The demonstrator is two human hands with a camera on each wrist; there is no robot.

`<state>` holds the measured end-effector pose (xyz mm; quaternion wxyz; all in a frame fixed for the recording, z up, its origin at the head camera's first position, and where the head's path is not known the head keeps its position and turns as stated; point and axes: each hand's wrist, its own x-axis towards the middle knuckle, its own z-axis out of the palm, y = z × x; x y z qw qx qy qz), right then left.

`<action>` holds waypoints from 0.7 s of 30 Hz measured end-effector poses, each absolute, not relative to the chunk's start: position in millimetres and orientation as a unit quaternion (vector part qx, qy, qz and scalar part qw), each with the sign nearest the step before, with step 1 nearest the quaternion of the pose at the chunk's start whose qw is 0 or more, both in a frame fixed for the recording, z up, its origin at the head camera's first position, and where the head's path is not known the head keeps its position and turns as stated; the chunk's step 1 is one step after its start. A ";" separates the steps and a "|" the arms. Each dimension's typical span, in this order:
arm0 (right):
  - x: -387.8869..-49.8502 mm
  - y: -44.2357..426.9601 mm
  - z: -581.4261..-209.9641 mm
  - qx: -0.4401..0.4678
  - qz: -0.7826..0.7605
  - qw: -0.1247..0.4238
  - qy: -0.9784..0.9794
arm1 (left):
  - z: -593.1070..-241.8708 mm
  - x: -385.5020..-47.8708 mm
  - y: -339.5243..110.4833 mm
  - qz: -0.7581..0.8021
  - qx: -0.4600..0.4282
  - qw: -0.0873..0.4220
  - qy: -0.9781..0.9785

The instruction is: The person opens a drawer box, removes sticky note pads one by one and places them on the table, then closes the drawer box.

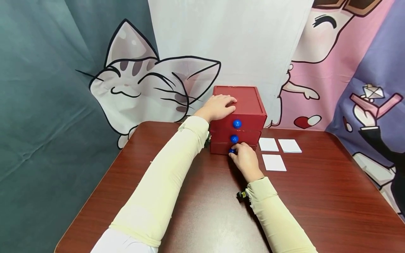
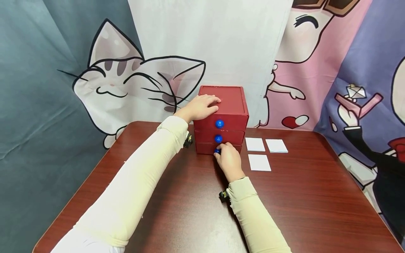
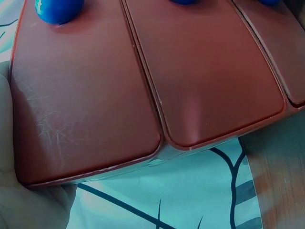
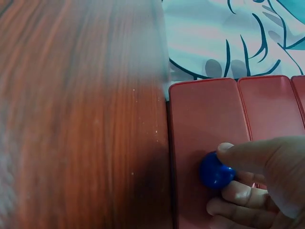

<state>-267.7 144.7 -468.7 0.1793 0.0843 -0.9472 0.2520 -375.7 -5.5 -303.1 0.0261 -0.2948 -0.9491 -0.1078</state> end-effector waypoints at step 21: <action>-233.5 142.3 -461.5 0.104 0.204 0.168 -0.959 | -302.9 -373.3 -8.9 -0.126 -0.297 0.021 -0.946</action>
